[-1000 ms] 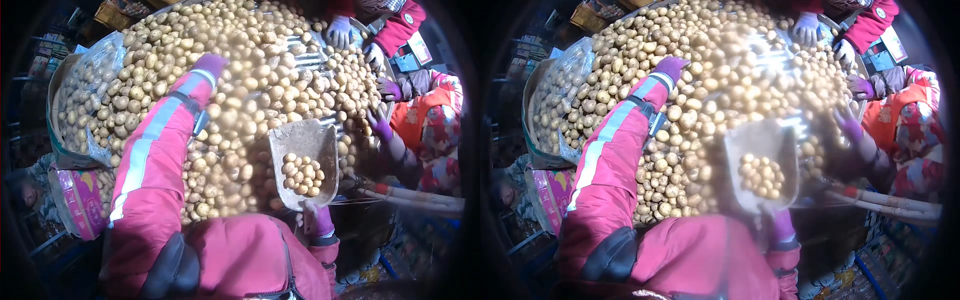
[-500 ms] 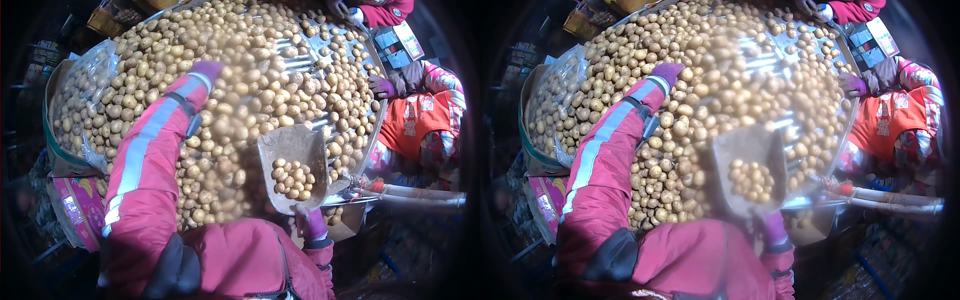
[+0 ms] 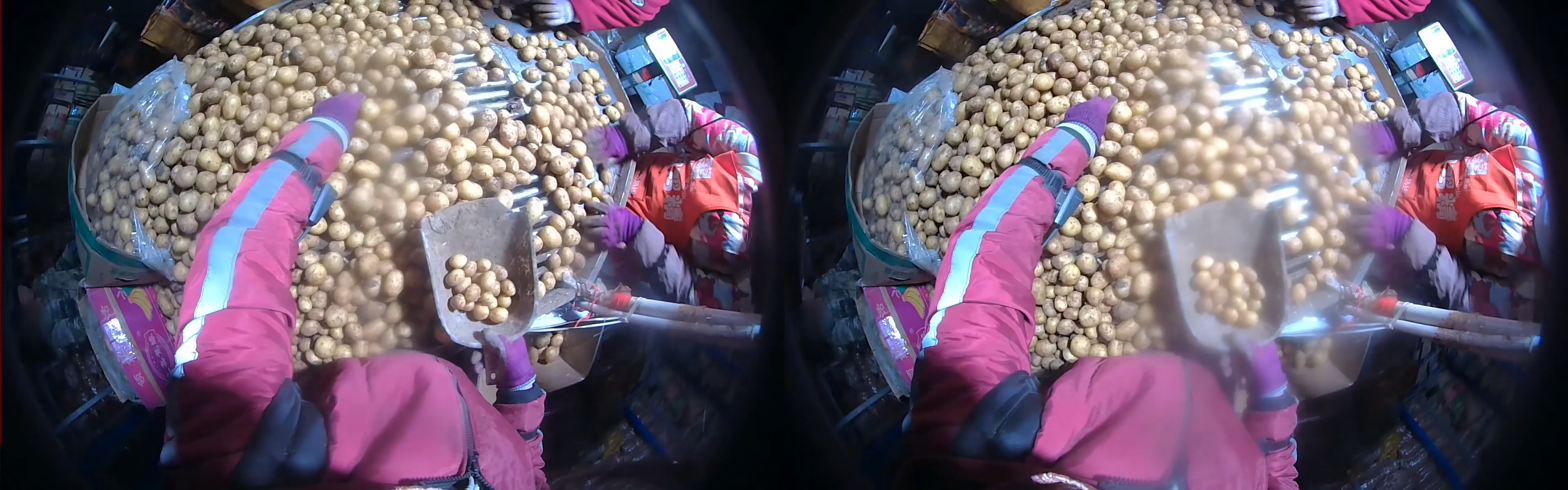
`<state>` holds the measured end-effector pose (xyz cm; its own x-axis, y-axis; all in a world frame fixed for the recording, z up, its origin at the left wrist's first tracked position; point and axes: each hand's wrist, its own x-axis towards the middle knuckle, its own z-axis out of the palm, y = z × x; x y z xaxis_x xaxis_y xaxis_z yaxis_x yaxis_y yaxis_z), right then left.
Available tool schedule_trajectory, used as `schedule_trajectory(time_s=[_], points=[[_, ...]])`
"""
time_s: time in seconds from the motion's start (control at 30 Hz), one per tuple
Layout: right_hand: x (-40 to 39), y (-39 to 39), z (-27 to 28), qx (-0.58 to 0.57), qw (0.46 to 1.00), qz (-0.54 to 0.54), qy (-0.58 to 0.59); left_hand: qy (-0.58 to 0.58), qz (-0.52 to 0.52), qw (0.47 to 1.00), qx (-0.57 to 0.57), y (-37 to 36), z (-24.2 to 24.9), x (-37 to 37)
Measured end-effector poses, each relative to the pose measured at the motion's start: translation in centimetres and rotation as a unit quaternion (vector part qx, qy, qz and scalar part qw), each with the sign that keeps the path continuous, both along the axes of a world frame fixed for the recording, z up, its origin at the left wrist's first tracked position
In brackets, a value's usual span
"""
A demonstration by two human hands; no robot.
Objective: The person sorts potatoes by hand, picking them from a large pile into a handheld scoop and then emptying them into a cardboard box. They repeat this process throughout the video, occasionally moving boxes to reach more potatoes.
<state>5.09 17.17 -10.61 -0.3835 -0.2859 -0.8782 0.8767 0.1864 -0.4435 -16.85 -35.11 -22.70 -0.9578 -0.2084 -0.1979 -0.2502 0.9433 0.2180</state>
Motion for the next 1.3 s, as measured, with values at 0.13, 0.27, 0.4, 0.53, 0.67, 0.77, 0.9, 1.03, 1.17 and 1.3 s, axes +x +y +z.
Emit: schedule_trajectory(time_s=[0.13,0.27,0.4,0.53,0.67,0.77,0.9,1.03,1.17,1.3], points=[[0.0,-0.2,0.2,0.012,1.000,0.006,-0.015,-0.043,0.054,0.997,-0.015,-2.0,-1.8,-0.6],[0.0,-0.5,0.3,0.000,1.000,-0.001,-0.018,-0.022,0.016,0.999,-0.033,-2.9,-0.6,1.0],[0.1,-0.7,-0.9,-0.009,1.000,-0.009,-0.025,0.034,-0.008,0.999,0.012,-2.8,0.1,1.8],[-0.7,-1.1,-1.4,0.016,0.998,0.036,-0.058,-0.075,0.014,0.997,0.022,-2.1,0.7,-0.1],[-0.8,-2.5,-0.1,-0.027,0.999,0.020,-0.023,-0.020,0.013,0.997,-0.079,0.1,1.9,0.1],[-0.7,-2.4,0.4,-0.027,0.999,0.037,-0.006,0.004,0.099,0.993,0.061,-1.1,1.9,-0.1],[-0.3,-2.4,-0.4,-0.038,0.996,0.074,-0.040,0.207,-0.017,0.882,0.423,3.8,3.2,4.9],[-0.8,-3.2,-0.5,-0.044,0.991,0.119,-0.039,0.048,0.014,0.879,0.475,12.6,13.0,13.8],[1.2,-0.9,-5.0,-0.085,0.965,0.214,0.124,0.248,0.046,0.944,0.214,5.2,13.8,18.8],[0.7,-1.8,-2.6,-0.093,0.991,0.088,-0.026,0.205,0.121,0.954,-0.182,-5.1,6.9,22.6]])
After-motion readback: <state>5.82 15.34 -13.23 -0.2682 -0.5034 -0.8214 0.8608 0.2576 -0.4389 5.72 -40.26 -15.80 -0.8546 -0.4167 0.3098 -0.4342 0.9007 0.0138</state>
